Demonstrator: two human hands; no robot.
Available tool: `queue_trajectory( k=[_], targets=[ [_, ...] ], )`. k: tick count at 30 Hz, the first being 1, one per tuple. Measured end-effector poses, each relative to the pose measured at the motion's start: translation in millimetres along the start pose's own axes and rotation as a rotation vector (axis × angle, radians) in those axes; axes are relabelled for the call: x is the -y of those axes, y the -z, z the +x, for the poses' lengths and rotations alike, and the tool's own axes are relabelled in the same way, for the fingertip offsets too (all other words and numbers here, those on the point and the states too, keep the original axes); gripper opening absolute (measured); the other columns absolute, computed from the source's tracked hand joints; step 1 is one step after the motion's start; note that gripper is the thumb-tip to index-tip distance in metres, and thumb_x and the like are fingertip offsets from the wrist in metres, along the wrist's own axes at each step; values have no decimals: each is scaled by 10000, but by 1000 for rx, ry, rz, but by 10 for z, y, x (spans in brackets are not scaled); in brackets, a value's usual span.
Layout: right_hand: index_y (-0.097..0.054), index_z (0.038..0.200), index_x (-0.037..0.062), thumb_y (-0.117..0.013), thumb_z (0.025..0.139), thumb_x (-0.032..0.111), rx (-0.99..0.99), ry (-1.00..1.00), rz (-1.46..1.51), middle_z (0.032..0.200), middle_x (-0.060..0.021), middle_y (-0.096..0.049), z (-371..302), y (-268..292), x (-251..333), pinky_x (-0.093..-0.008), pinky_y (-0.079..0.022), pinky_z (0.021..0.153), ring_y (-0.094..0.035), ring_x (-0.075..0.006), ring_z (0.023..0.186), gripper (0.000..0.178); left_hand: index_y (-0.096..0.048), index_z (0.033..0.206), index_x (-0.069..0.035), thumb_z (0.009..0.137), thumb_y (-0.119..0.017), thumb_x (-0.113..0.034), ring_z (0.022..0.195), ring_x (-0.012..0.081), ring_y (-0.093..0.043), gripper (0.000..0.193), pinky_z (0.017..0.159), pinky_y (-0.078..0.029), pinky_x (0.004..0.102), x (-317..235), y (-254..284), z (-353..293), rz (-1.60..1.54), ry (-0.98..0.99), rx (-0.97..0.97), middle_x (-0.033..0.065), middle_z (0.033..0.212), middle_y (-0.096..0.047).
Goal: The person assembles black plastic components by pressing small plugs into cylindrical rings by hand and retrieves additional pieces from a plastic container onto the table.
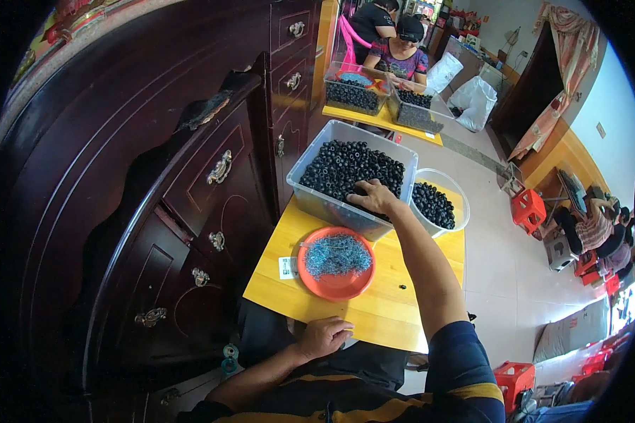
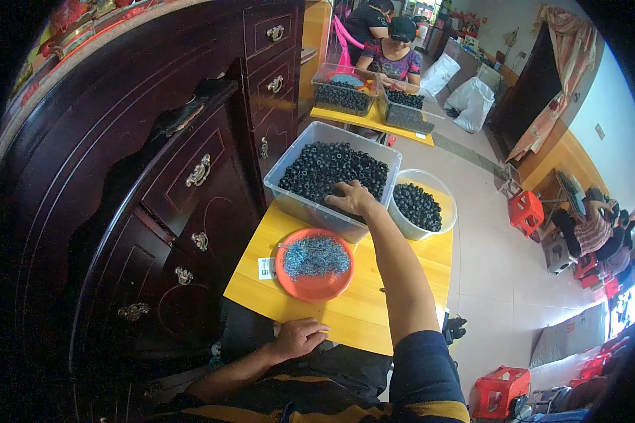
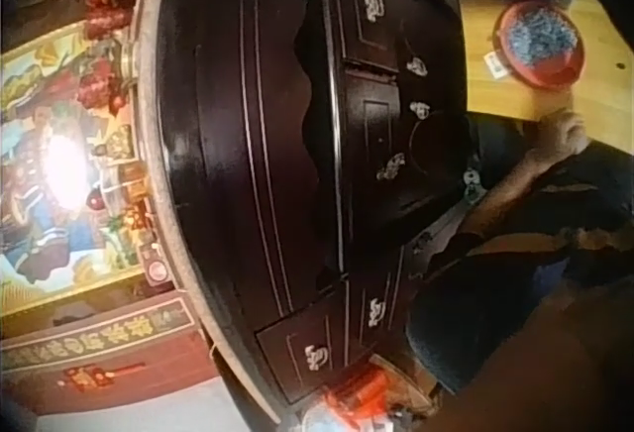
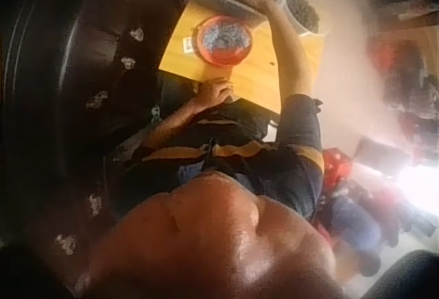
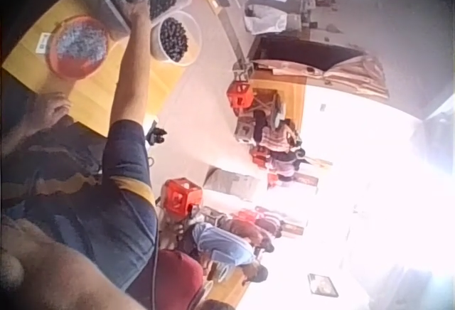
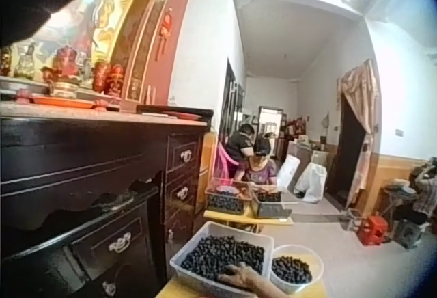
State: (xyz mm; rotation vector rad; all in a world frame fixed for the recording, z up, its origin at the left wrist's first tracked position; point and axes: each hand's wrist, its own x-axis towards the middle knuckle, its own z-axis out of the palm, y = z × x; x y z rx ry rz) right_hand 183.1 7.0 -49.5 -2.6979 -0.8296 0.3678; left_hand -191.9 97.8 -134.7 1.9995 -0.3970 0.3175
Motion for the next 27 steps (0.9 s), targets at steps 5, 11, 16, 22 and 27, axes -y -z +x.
queue_trajectory(
  k=[5,11,16,22,27],
  targets=[
    [-488,1419,95,-543,851,709,42,-70,32,1339,-283,-549,-123,138,196,-459,-416,1082,-511,-440,1270,838,-711,947,-38,869,-722,-159,682,266,-668,145,610,-521,370,-2,12,18,9,-10,-2,104,753,-648],
    [-528,1352,28,-549,832,716,19,-86,38,1262,-291,-612,-149,118,314,-481,-457,1034,-582,-425,1209,863,-706,944,-33,871,-715,-132,669,265,-660,124,597,-520,364,-2,7,21,-12,-31,-22,102,744,-639],
    [-529,1361,47,-534,904,604,-82,-101,-23,1242,-266,-633,-78,15,142,-479,-476,1011,-602,-413,1181,720,-701,944,-31,872,-713,-129,670,273,-664,123,587,-521,366,-11,0,33,11,-42,-11,107,741,-639],
    [-594,1314,121,-559,939,441,-149,-209,-54,1208,-225,-660,-142,120,208,-471,-505,977,-633,-376,1139,494,-701,937,-48,858,-726,-130,682,280,-678,117,578,-524,375,-44,-10,53,40,-45,-43,107,749,-652],
    [-633,1232,124,-587,926,391,-234,-219,-11,1178,-201,-677,-118,119,158,-476,-519,949,-650,-370,1106,409,-692,949,-47,870,-704,-153,745,310,-679,133,642,-536,387,-41,-22,35,89,-19,-11,117,811,-669]
  ],
)
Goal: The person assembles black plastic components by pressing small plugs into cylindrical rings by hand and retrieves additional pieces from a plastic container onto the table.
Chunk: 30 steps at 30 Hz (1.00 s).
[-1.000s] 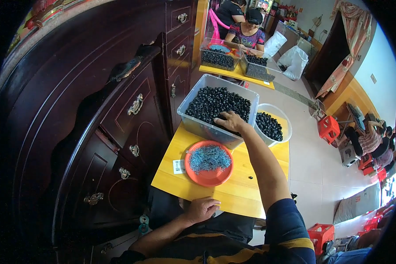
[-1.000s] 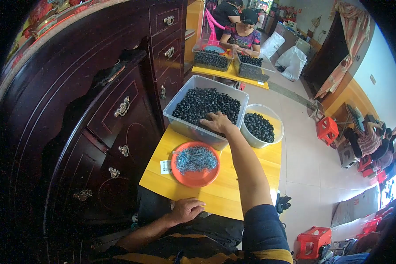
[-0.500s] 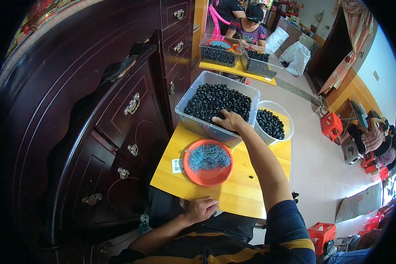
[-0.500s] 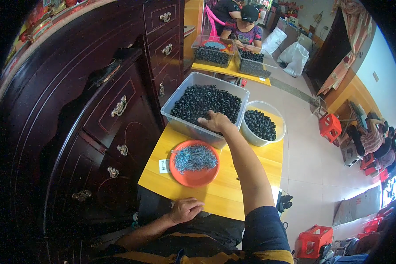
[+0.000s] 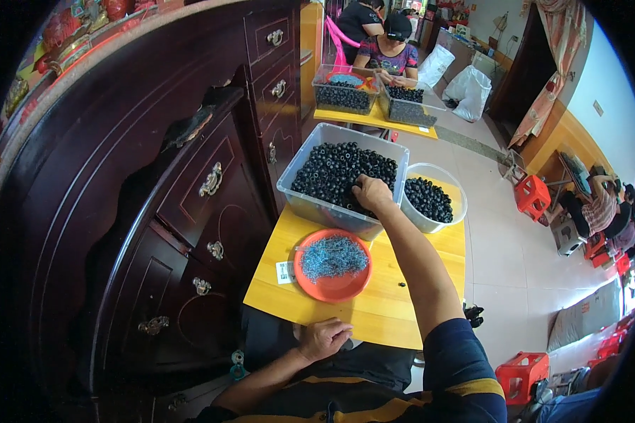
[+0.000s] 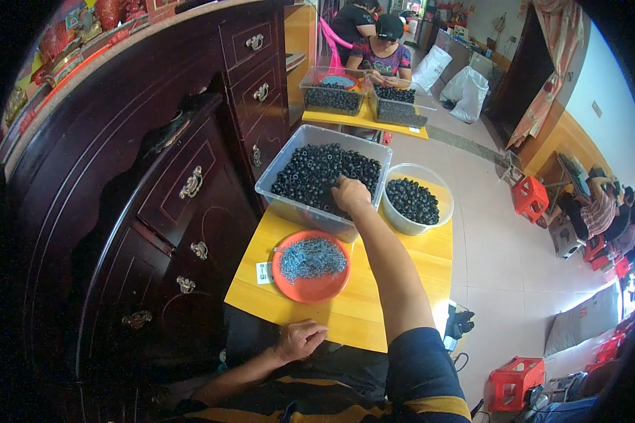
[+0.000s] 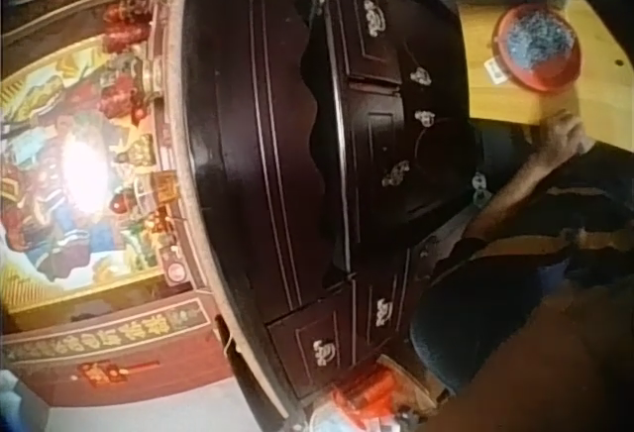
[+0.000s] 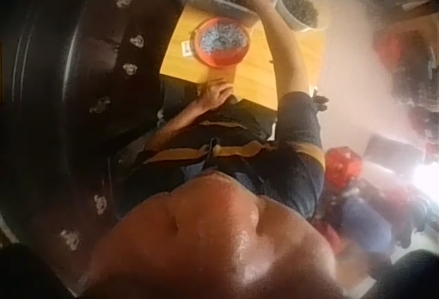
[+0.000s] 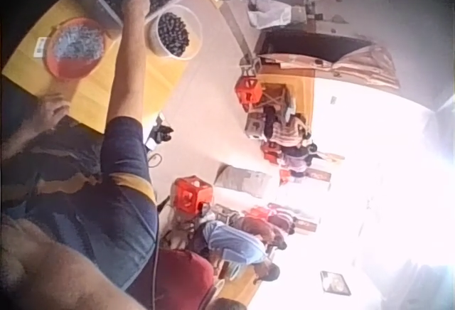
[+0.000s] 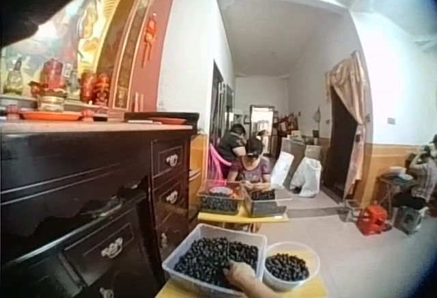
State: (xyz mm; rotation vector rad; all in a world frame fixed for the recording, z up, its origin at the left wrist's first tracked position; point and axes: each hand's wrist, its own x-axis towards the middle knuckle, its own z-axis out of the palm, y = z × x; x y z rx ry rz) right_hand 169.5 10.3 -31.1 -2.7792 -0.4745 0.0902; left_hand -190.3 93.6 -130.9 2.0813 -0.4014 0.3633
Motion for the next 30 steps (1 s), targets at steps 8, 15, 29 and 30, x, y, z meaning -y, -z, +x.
queue_trajectory(
  k=[8,15,29,30],
  targets=[
    [-644,1187,55,-605,901,409,-267,7,357,1105,-246,-687,99,-25,-148,-451,-523,896,-678,-385,1010,456,-700,928,-28,869,-702,-131,769,305,-692,119,656,-543,374,15,-15,-41,-17,-4,2,125,840,-689],
    [-598,1005,116,-608,958,350,-59,-127,1274,795,-15,-601,47,368,-138,-313,-442,502,-564,-130,619,239,-698,925,-14,872,-705,-121,749,301,-688,120,649,-537,368,-19,6,-39,-68,30,8,129,826,-685],
    [-528,1048,144,-597,989,334,-248,-63,1665,887,-18,-580,-1834,656,-788,-183,-385,395,-561,-82,657,211,-626,1161,0,792,-774,-135,865,280,-657,419,724,-523,373,-149,-120,214,37,56,10,147,996,-662],
    [-541,1042,149,-590,991,327,-271,-100,1642,883,-9,-581,-1940,479,-840,-184,-379,412,-558,-78,657,192,-575,1236,11,788,-783,-163,980,322,-633,524,824,-514,394,-121,-154,290,77,12,-17,183,1101,-631]
  ],
)
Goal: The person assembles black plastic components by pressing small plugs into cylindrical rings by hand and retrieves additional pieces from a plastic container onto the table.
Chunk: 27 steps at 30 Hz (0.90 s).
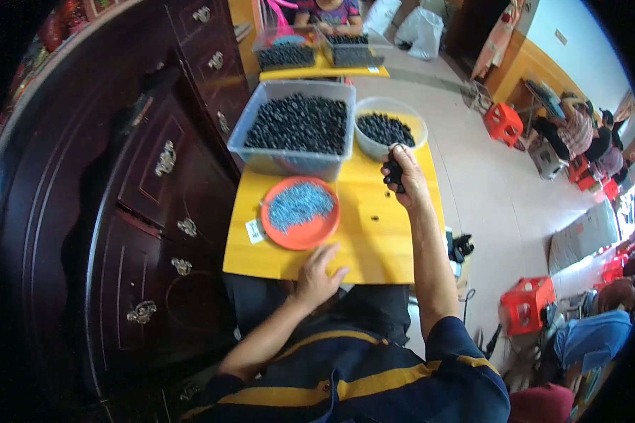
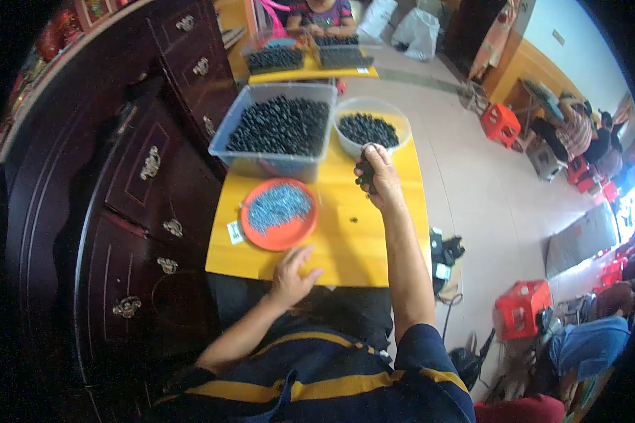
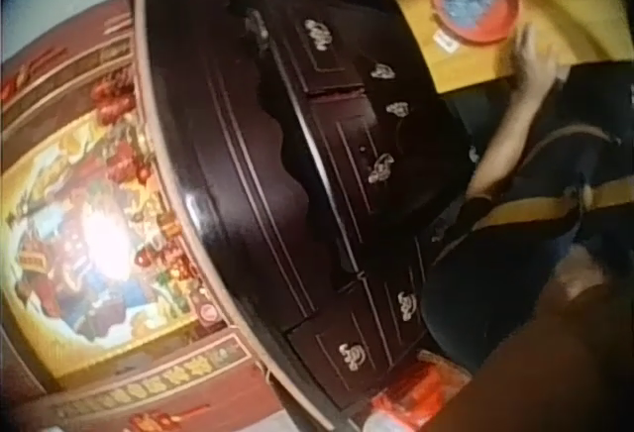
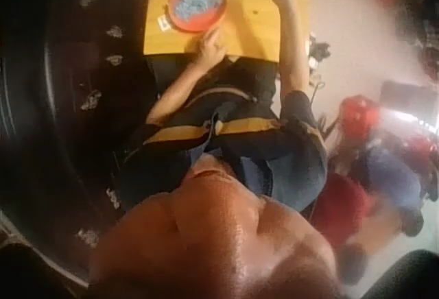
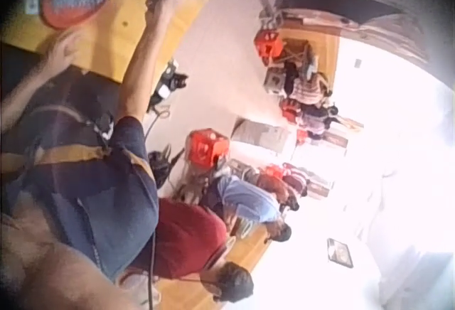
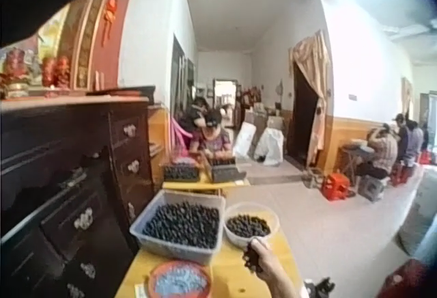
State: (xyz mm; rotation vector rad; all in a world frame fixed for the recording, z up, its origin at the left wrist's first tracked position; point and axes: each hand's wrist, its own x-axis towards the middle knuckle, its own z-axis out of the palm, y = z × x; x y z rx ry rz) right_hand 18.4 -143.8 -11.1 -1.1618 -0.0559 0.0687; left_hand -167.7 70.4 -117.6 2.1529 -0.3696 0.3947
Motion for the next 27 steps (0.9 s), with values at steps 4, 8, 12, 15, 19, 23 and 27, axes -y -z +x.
queue_trajectory(
  k=[4,8,12,15,19,23,27],
  targets=[
    [-572,1067,146,-592,985,337,-184,-104,-80,839,4,-598,-346,477,-598,-217,-382,436,-562,-85,643,209,-415,1401,41,764,-810,-233,1274,399,-496,798,1076,-414,439,-30,-258,266,67,-20,50,262,1379,-487],
    [-597,1071,110,-612,989,300,-353,-74,-123,810,13,-588,-584,657,-993,-229,-429,477,-536,-75,624,208,-359,1434,66,761,-807,-329,1374,400,-386,900,1151,-317,463,-83,-583,412,191,4,194,267,1457,-414],
    [-607,1096,70,-607,997,246,-406,65,-281,818,1,-574,-713,577,-1020,-281,-505,577,-540,-90,676,201,-314,1462,62,739,-809,-341,1410,403,-334,964,1177,-276,469,-138,-744,503,268,-14,209,269,1491,-371],
    [-613,1108,31,-625,983,222,-484,337,-536,883,-38,-608,-705,583,-1180,-310,-528,696,-587,-136,782,228,-276,1481,57,719,-809,-315,1430,401,-304,1002,1191,-253,469,-194,-851,611,301,-10,237,271,1511,-342],
    [-624,1106,23,-643,934,132,-519,470,-738,1035,-141,-640,-733,569,-1194,-364,-503,854,-625,-253,949,204,-263,1484,55,717,-788,-260,1435,404,-296,982,1198,-243,469,-199,-960,758,321,-7,247,277,1515,-331],
    [-619,1109,18,-653,890,75,-452,448,-777,1083,-169,-633,-802,572,-1126,-395,-492,899,-612,-324,1023,229,-270,1481,51,720,-782,-230,1426,409,-308,959,1198,-244,472,-135,-1008,858,294,-7,230,275,1511,-340],
    [-618,1104,13,-652,867,43,-425,540,-768,1140,-188,-625,-821,555,-1157,-404,-486,939,-607,-346,1077,241,-287,1490,40,747,-759,-257,1418,435,-310,929,1194,-242,484,-64,-1031,872,277,-31,244,284,1535,-297]
  ],
)
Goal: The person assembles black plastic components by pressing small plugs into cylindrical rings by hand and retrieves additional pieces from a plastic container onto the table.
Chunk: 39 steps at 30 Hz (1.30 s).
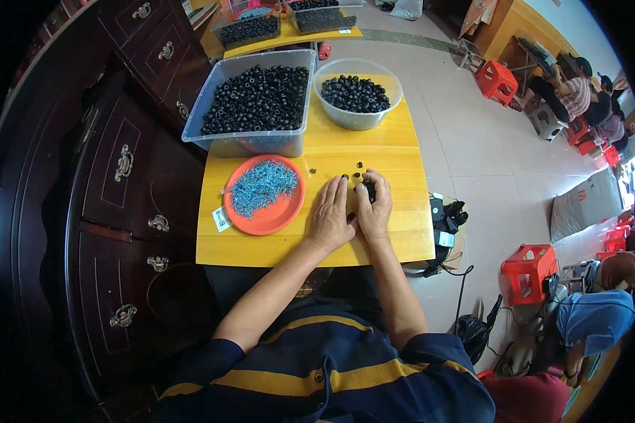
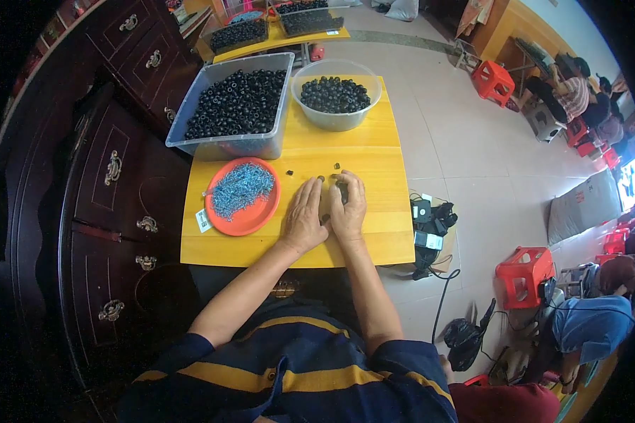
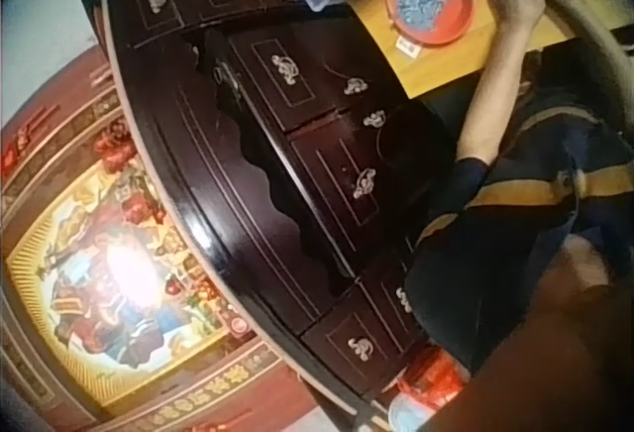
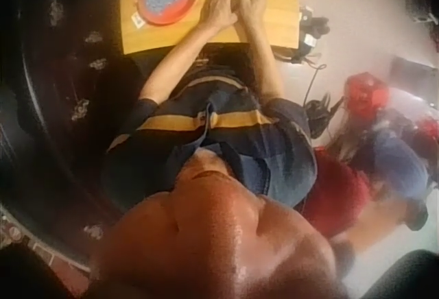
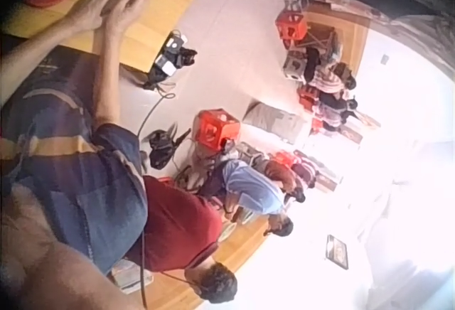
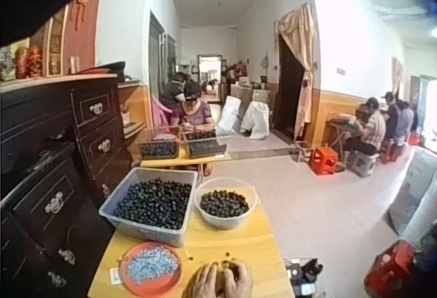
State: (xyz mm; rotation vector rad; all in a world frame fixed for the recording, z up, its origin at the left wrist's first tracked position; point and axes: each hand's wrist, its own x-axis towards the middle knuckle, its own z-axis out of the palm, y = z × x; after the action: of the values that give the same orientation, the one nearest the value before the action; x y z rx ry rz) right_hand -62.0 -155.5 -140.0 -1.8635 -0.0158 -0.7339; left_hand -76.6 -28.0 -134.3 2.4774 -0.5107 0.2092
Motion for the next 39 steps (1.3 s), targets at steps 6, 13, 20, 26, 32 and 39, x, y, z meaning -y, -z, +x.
queue_trajectory(
  k=[6,13,20,26,32,39],
  targets=[
    [-619,1111,8,-644,843,10,80,11,-10,1271,-228,-600,-23,41,72,-417,-466,1007,-585,-372,1179,269,-294,1483,37,796,-708,-220,1404,469,-312,843,1178,-242,509,6,-4,-14,-128,-3,-173,310,1520,-298],
    [-618,1149,12,-592,908,84,151,-4,31,1348,-241,-566,-44,101,117,-438,-413,1070,-546,-378,1253,254,-254,1495,34,867,-670,-235,1403,526,-247,800,1173,-187,578,115,-85,265,-34,113,-317,350,1519,-252],
    [-595,1185,2,-515,971,104,158,-20,128,1375,-233,-546,-73,192,119,-427,-396,1085,-518,-364,1291,250,-363,1444,40,883,-641,-209,1367,480,-337,674,1161,-245,536,191,-134,503,2,163,-244,318,1457,-382],
    [-586,1194,-8,-497,987,101,93,-9,111,1367,-218,-558,-100,200,-30,-409,-398,1086,-521,-345,1291,250,-472,1376,37,920,-568,-154,1304,390,-467,504,1137,-331,464,257,-164,662,-209,-20,-206,251,1368,-523],
    [-586,1230,-7,-480,1016,127,60,-79,197,1280,-178,-616,-94,101,-111,-377,-459,1015,-587,-279,1200,274,-473,1386,29,960,-505,-171,1317,383,-466,472,1124,-353,463,314,-195,927,-153,-147,-103,237,1366,-540],
    [-590,1229,53,-476,1058,214,30,-352,447,1189,-74,-638,-109,196,-20,-238,-536,744,-637,-137,1008,261,-439,1419,32,970,-545,-233,1355,389,-440,533,1133,-344,445,129,127,339,-414,-72,-172,260,1428,-481]
  ],
)
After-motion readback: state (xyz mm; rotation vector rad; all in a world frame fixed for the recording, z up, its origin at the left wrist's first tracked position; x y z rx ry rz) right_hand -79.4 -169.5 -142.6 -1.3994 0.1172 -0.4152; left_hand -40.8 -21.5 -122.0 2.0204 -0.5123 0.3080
